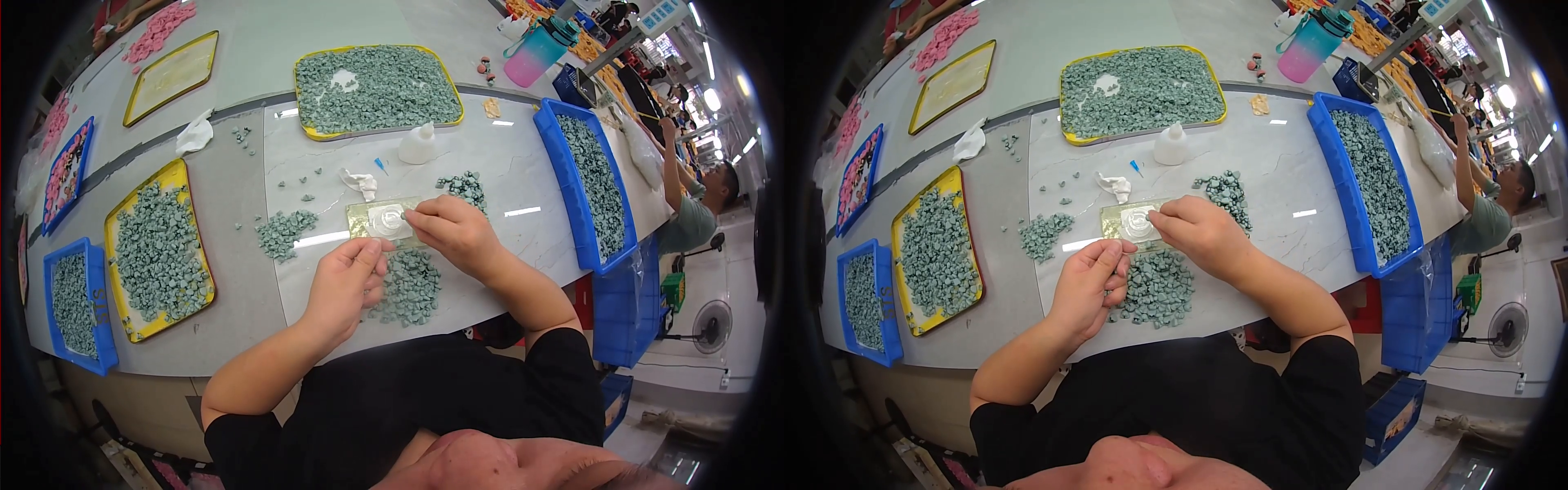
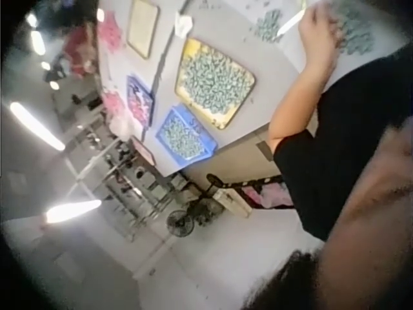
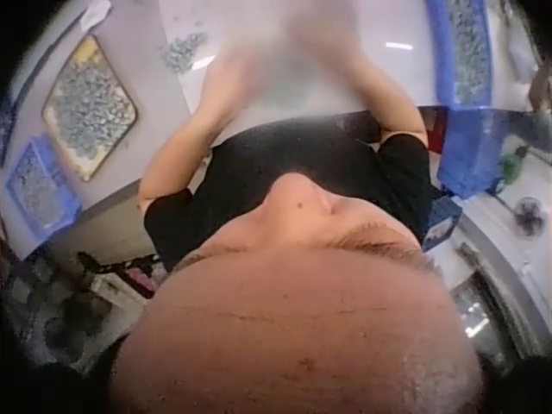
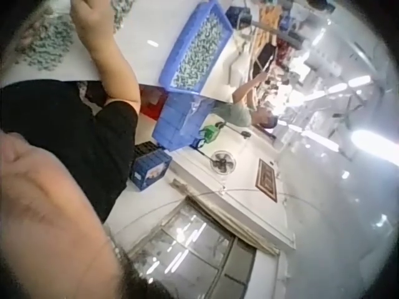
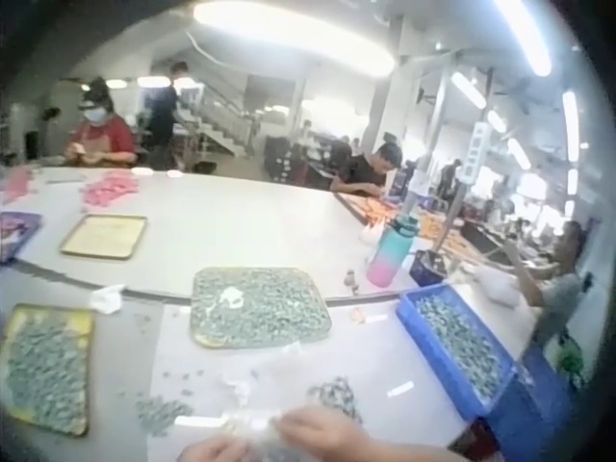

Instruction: Pick small green plastic components and place them onto a specific base for assembly.

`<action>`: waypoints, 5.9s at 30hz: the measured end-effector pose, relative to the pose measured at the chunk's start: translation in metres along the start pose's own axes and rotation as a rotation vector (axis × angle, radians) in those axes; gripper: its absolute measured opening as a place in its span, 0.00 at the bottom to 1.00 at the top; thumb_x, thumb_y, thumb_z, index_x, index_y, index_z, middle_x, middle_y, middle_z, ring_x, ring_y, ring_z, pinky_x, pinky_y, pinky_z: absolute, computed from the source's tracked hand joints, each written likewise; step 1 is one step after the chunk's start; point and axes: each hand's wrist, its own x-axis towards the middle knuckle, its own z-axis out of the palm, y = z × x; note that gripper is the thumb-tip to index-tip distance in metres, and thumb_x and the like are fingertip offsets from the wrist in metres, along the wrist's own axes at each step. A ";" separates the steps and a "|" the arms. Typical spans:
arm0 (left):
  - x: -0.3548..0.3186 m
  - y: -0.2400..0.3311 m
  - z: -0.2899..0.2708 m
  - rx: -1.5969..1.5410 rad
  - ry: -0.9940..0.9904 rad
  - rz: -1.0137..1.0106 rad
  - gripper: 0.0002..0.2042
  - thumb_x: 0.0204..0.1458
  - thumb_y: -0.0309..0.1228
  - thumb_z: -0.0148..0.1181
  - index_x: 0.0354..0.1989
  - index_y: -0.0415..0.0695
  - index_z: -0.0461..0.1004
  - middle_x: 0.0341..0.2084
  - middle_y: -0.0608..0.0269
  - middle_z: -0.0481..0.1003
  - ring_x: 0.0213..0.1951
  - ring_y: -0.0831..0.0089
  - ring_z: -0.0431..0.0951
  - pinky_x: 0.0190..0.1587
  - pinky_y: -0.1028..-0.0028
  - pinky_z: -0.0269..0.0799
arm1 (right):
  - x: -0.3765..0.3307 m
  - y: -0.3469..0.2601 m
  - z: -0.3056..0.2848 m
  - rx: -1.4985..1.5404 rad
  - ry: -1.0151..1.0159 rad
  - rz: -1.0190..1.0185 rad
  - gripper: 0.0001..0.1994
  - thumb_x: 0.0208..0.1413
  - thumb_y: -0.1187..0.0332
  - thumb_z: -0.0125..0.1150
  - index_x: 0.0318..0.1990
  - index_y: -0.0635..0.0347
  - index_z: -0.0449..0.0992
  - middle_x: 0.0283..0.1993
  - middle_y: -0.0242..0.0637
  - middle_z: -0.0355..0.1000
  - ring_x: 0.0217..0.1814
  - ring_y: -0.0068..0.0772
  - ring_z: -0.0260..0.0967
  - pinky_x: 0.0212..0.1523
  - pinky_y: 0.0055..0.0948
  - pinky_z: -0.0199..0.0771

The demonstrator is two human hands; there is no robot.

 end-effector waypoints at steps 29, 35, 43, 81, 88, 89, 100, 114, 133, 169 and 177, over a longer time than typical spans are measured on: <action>-0.002 0.005 0.002 -0.074 -0.011 0.087 0.08 0.56 0.26 0.47 0.42 0.38 0.66 0.27 0.64 0.67 0.21 0.86 0.57 0.19 0.86 0.54 | 0.003 -0.015 0.000 1.078 -0.039 0.854 0.08 0.51 0.72 0.59 0.34 0.69 0.75 0.28 0.33 0.72 0.28 0.18 0.67 0.31 0.18 0.69; 0.000 0.004 0.002 -0.017 0.018 0.085 0.06 0.55 0.24 0.47 0.40 0.38 0.65 0.28 0.63 0.67 0.20 0.85 0.57 0.19 0.86 0.54 | 0.003 -0.014 -0.001 1.205 -0.042 0.890 0.08 0.51 0.72 0.59 0.35 0.70 0.74 0.28 0.34 0.72 0.28 0.20 0.67 0.31 0.19 0.69; 0.003 -0.002 0.000 -0.042 0.000 0.061 0.08 0.56 0.28 0.49 0.39 0.36 0.68 0.28 0.64 0.68 0.20 0.85 0.56 0.20 0.85 0.54 | 0.004 -0.015 -0.002 1.248 -0.036 0.893 0.08 0.51 0.72 0.59 0.34 0.70 0.74 0.28 0.35 0.72 0.28 0.20 0.67 0.30 0.20 0.68; -0.005 0.002 0.003 -0.087 -0.067 -0.080 0.09 0.60 0.36 0.40 0.31 0.44 0.59 0.22 0.67 0.59 0.21 0.81 0.56 0.17 0.82 0.51 | 0.005 -0.029 0.006 0.249 0.201 -0.052 0.12 0.34 0.83 0.64 0.32 0.66 0.76 0.28 0.38 0.70 0.25 0.29 0.68 0.24 0.23 0.67; -0.005 0.002 0.003 -0.076 -0.066 -0.076 0.10 0.60 0.37 0.40 0.30 0.44 0.59 0.22 0.68 0.59 0.21 0.82 0.56 0.17 0.82 0.50 | 0.007 -0.030 0.006 0.193 0.175 -0.184 0.14 0.35 0.81 0.64 0.34 0.67 0.74 0.30 0.39 0.70 0.26 0.34 0.68 0.24 0.27 0.67; -0.005 0.002 0.003 -0.076 -0.067 -0.076 0.10 0.60 0.37 0.40 0.30 0.44 0.59 0.22 0.68 0.59 0.21 0.82 0.56 0.17 0.82 0.50 | 0.007 -0.029 0.006 0.182 0.160 -0.207 0.14 0.36 0.80 0.64 0.36 0.68 0.73 0.32 0.39 0.70 0.27 0.35 0.67 0.25 0.28 0.68; -0.008 -0.002 0.004 -0.086 -0.136 0.011 0.09 0.60 0.36 0.42 0.31 0.45 0.60 0.20 0.72 0.59 0.18 0.85 0.52 0.18 0.83 0.47 | 0.007 -0.031 0.012 0.145 0.195 -0.274 0.13 0.34 0.80 0.65 0.33 0.70 0.73 0.31 0.42 0.70 0.27 0.36 0.68 0.25 0.29 0.68; -0.012 -0.003 0.006 0.190 -0.041 0.187 0.08 0.58 0.34 0.46 0.31 0.43 0.60 0.20 0.68 0.62 0.18 0.84 0.55 0.17 0.83 0.49 | 0.005 -0.031 0.010 0.519 0.123 0.070 0.10 0.37 0.81 0.65 0.31 0.64 0.75 0.31 0.38 0.72 0.29 0.30 0.71 0.27 0.22 0.71; -0.012 0.007 0.010 0.175 -0.056 -0.069 0.07 0.57 0.29 0.39 0.35 0.40 0.64 0.22 0.69 0.61 0.18 0.85 0.52 0.18 0.84 0.47 | 0.000 0.015 -0.032 -0.070 -0.374 0.285 0.08 0.43 0.77 0.57 0.34 0.63 0.73 0.34 0.41 0.70 0.36 0.42 0.68 0.37 0.32 0.69; -0.019 -0.003 0.027 0.282 -0.036 0.068 0.11 0.58 0.27 0.42 0.46 0.37 0.66 0.25 0.65 0.66 0.18 0.85 0.55 0.17 0.84 0.50 | -0.001 -0.028 -0.031 0.116 -0.051 -0.231 0.15 0.39 0.75 0.62 0.38 0.65 0.72 0.32 0.37 0.69 0.31 0.35 0.68 0.29 0.30 0.70; -0.007 0.004 0.018 0.160 0.067 0.168 0.05 0.56 0.26 0.48 0.39 0.40 0.63 0.27 0.60 0.69 0.17 0.87 0.55 0.17 0.85 0.50 | 0.002 -0.007 -0.028 0.004 0.056 -0.139 0.13 0.36 0.79 0.64 0.34 0.65 0.74 0.30 0.38 0.70 0.28 0.35 0.68 0.26 0.29 0.68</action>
